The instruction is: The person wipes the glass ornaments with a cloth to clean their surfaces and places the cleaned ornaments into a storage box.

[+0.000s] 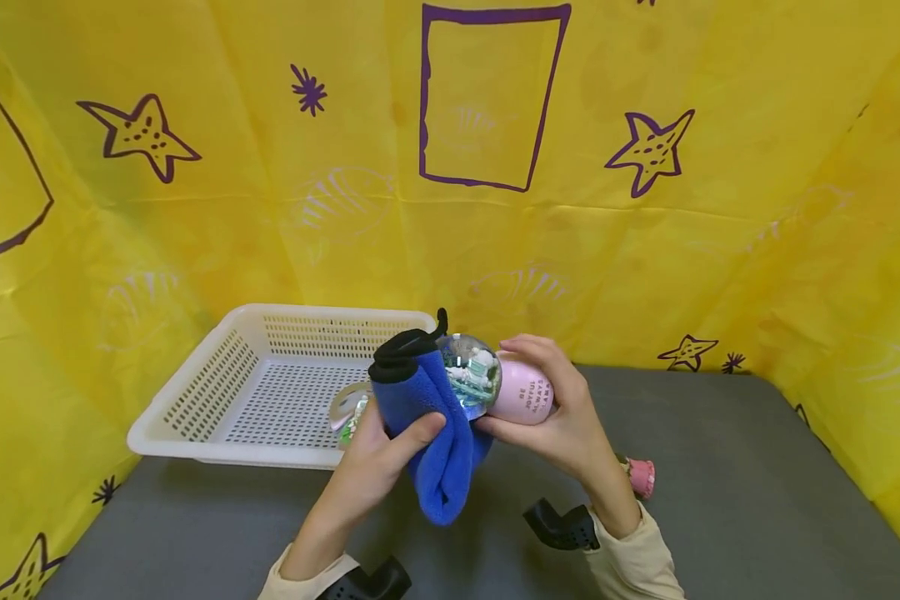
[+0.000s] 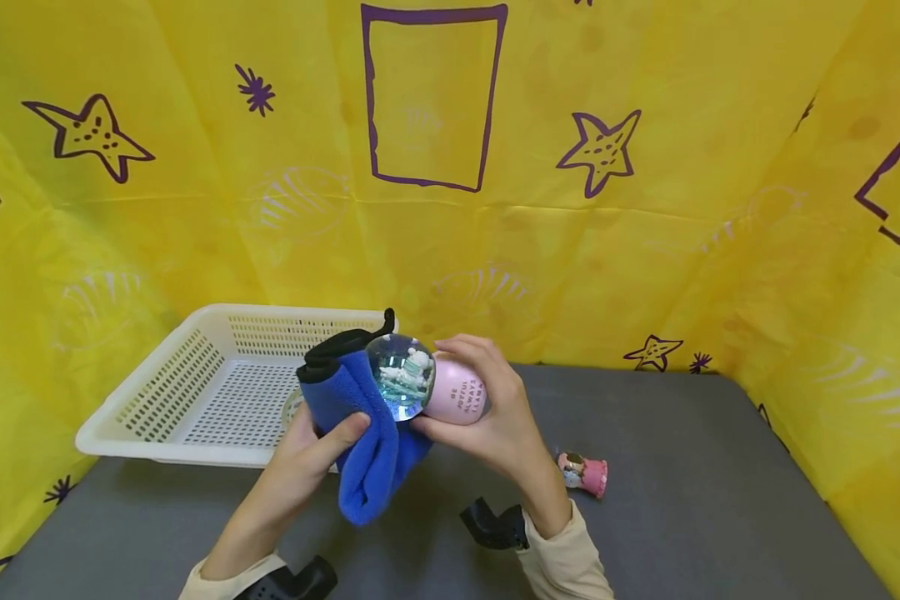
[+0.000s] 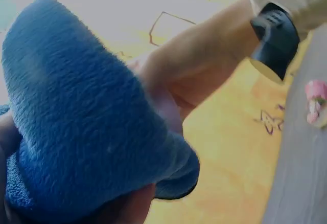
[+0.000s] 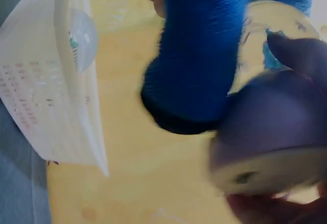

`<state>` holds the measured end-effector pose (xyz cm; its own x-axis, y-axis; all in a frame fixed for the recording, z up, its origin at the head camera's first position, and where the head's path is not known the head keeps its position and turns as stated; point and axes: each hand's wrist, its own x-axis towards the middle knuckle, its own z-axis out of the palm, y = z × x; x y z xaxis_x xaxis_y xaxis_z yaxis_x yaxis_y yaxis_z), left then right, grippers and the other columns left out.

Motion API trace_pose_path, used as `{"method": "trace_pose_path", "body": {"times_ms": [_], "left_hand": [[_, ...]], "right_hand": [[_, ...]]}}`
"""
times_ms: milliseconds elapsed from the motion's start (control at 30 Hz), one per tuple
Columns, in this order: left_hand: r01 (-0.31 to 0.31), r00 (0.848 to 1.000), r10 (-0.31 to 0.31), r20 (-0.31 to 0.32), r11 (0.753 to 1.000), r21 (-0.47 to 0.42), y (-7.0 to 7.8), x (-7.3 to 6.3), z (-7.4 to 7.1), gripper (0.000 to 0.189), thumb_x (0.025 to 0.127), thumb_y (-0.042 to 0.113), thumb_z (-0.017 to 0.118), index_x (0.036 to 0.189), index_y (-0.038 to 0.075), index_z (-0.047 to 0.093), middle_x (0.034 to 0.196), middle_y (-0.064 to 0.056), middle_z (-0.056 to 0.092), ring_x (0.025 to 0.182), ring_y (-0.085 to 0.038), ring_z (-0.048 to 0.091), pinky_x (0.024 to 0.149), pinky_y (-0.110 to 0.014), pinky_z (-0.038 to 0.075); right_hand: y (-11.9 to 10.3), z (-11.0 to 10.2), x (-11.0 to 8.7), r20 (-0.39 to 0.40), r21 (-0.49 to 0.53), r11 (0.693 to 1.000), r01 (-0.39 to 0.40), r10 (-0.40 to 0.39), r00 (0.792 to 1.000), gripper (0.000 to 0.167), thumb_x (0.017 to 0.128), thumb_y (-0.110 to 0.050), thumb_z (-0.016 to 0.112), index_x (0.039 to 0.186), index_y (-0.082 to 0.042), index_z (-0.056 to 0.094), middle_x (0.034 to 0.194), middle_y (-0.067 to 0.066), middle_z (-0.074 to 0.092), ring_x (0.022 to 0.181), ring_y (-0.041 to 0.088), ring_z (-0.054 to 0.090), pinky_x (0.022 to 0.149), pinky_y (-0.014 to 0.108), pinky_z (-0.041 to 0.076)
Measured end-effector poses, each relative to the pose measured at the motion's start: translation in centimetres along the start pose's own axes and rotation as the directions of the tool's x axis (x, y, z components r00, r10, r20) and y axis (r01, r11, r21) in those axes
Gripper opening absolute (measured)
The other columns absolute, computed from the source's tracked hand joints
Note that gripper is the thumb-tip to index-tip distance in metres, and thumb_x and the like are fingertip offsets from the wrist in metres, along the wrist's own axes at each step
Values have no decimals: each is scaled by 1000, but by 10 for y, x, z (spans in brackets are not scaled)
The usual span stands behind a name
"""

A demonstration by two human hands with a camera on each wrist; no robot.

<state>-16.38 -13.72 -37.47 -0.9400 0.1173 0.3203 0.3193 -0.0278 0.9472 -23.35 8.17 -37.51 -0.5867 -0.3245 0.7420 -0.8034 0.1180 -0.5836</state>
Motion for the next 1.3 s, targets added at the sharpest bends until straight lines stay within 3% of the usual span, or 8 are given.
{"method": "trace_pose_path", "body": {"times_ms": [167,333,500,667,767,967,1167,1300], "left_hand": [[-62,994,74,-86,990,130,1,2,1,68,83,11,80,141,18,46,124,-5,62,110,-18,61,96,-30,50],[-68,985,102,-142,972,227,5,-1,0,71,78,10,84,137,27,50,124,3,64,111,-17,61,96,-32,50],[-133,980,175,-100,934,332,5,-3,-2,63,80,10,82,135,26,54,122,2,67,109,-16,62,93,-35,52],[-203,966,254,-50,864,461,0,-3,1,61,81,9,81,135,24,57,125,-1,69,109,-15,65,91,-37,55],[-224,962,271,-32,850,477,-1,-2,2,58,80,7,81,132,23,61,123,0,70,107,-15,66,90,-37,55],[-199,975,222,-1,877,438,3,-2,2,51,82,11,80,128,25,63,119,2,71,106,-13,67,91,-36,55],[-113,985,147,-88,943,315,8,-1,-10,52,83,9,78,130,22,61,121,0,68,110,-15,63,94,-33,53],[-99,974,151,-169,954,284,12,-2,-17,53,82,4,78,130,20,61,120,0,67,110,-14,63,94,-27,52]], "right_hand": [[0,-2,0,41,-33,993,-111,112,993,83,60,-5,94,135,-13,59,129,8,65,104,12,62,73,26,55],[3,-2,-2,74,28,989,-148,145,987,87,60,0,93,138,-9,57,134,13,63,114,11,63,91,22,53],[5,0,-3,110,-39,991,-124,128,986,88,63,-1,90,142,-11,53,139,9,60,121,16,61,105,26,47],[8,2,-3,157,-104,994,-45,62,986,93,60,2,85,143,-11,47,137,9,60,119,21,61,101,34,50],[10,5,-3,172,-101,995,-16,34,985,94,58,1,86,142,-8,45,135,12,60,117,25,61,98,31,50],[9,11,-4,165,-141,990,3,21,986,90,53,-5,89,135,-7,51,122,11,67,108,22,65,94,27,51],[6,9,-3,134,-132,990,-52,70,988,91,56,-15,96,136,-14,52,124,5,68,111,20,65,96,29,51],[4,6,-3,74,-162,976,-143,157,985,91,55,-22,98,135,-20,54,123,2,69,103,18,67,83,30,54]]}}
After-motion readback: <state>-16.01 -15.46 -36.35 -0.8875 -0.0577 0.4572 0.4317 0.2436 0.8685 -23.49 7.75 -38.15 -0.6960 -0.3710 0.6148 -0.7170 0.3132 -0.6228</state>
